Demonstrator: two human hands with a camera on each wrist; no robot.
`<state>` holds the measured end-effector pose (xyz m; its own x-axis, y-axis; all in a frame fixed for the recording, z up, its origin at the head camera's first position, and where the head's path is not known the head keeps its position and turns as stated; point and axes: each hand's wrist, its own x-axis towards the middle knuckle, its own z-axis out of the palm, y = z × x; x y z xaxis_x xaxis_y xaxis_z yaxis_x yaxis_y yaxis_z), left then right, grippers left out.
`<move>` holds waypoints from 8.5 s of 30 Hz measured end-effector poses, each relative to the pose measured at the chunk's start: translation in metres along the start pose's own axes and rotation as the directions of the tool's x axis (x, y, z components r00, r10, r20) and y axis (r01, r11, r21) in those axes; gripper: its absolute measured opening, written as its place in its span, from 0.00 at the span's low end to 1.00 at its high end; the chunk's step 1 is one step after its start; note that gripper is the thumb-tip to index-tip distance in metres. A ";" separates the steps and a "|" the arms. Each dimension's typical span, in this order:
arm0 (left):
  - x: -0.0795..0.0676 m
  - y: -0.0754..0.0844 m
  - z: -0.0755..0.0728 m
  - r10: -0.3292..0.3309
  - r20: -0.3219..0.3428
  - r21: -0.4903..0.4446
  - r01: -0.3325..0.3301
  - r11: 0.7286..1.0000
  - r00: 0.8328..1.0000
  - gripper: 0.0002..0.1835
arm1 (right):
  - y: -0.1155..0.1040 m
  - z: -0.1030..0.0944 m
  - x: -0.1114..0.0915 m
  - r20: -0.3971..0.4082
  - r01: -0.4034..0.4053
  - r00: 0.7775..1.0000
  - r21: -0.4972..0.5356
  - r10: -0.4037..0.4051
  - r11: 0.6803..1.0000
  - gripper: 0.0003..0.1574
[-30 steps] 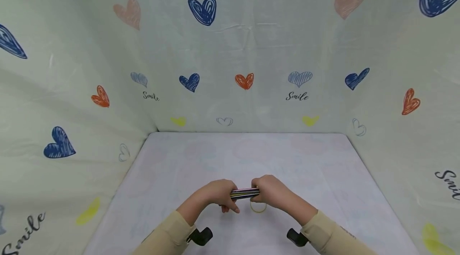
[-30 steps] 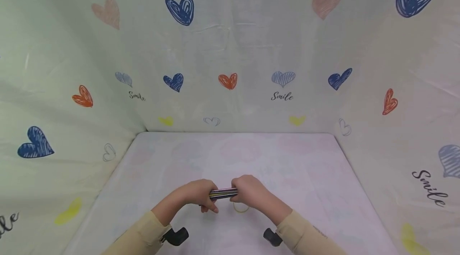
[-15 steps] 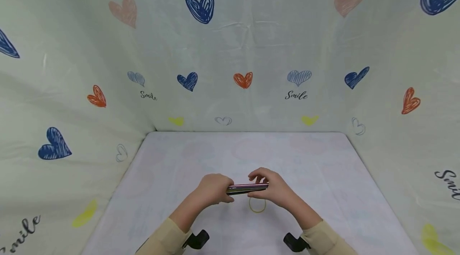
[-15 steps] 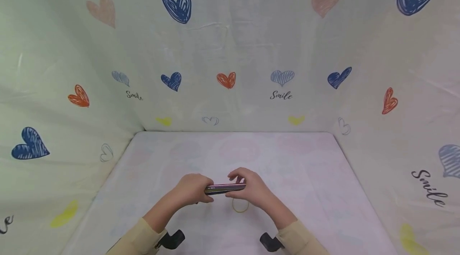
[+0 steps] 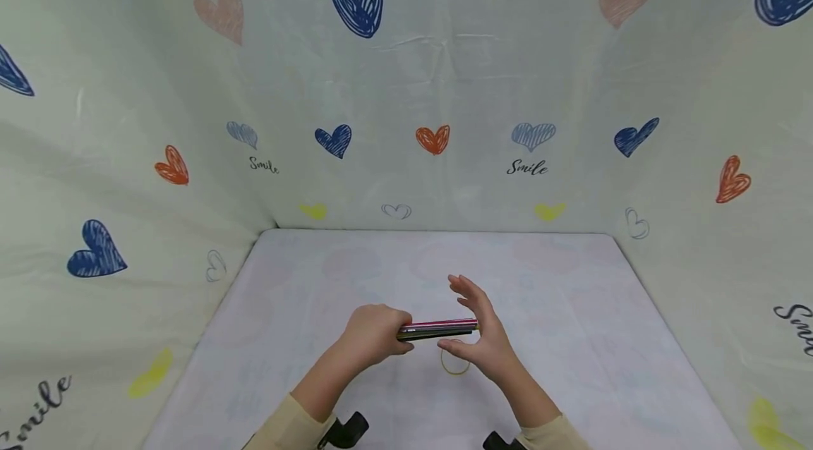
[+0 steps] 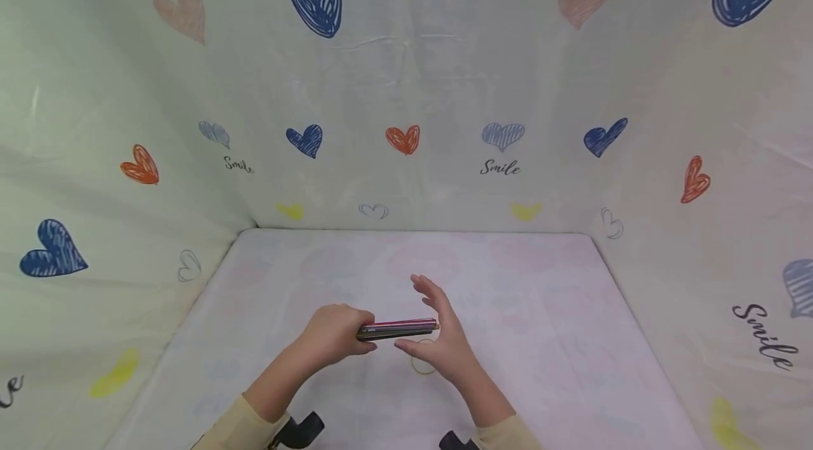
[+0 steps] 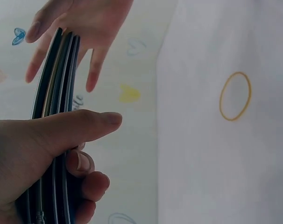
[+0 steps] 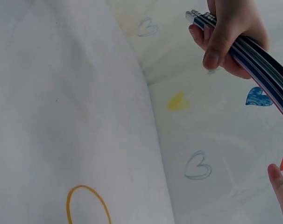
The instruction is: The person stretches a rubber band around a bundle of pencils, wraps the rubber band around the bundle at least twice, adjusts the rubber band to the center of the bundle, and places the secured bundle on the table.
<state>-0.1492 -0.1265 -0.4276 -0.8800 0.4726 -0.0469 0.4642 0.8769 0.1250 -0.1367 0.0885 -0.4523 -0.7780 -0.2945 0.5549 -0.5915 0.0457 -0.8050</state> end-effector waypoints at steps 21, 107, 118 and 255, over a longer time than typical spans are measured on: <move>-0.002 0.019 -0.002 0.058 -0.083 0.139 -0.047 0.989 0.995 0.14 | -0.014 0.019 -0.002 -0.175 -0.098 0.982 -0.146 0.072 0.984 0.38; -0.007 0.006 0.046 0.112 -0.272 0.234 -0.047 0.971 0.956 0.17 | 0.008 0.012 -0.035 -0.100 -0.231 0.970 -0.063 0.224 0.971 0.45; -0.019 -0.018 0.058 0.064 -0.286 0.192 -0.008 0.981 0.956 0.19 | 0.065 -0.019 -0.061 0.033 -0.359 0.930 -0.126 0.366 0.925 0.45; -0.018 0.007 0.032 0.101 -0.377 0.131 -0.055 0.990 0.921 0.15 | 0.035 -0.025 -0.023 0.301 -0.434 0.882 0.213 0.364 0.875 0.38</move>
<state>-0.1265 -0.1258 -0.4577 -0.8012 0.4905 0.3428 0.5211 0.8535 -0.0030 -0.1450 0.1209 -0.4878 -0.8374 -0.5301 0.1332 -0.1348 -0.0359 -0.9902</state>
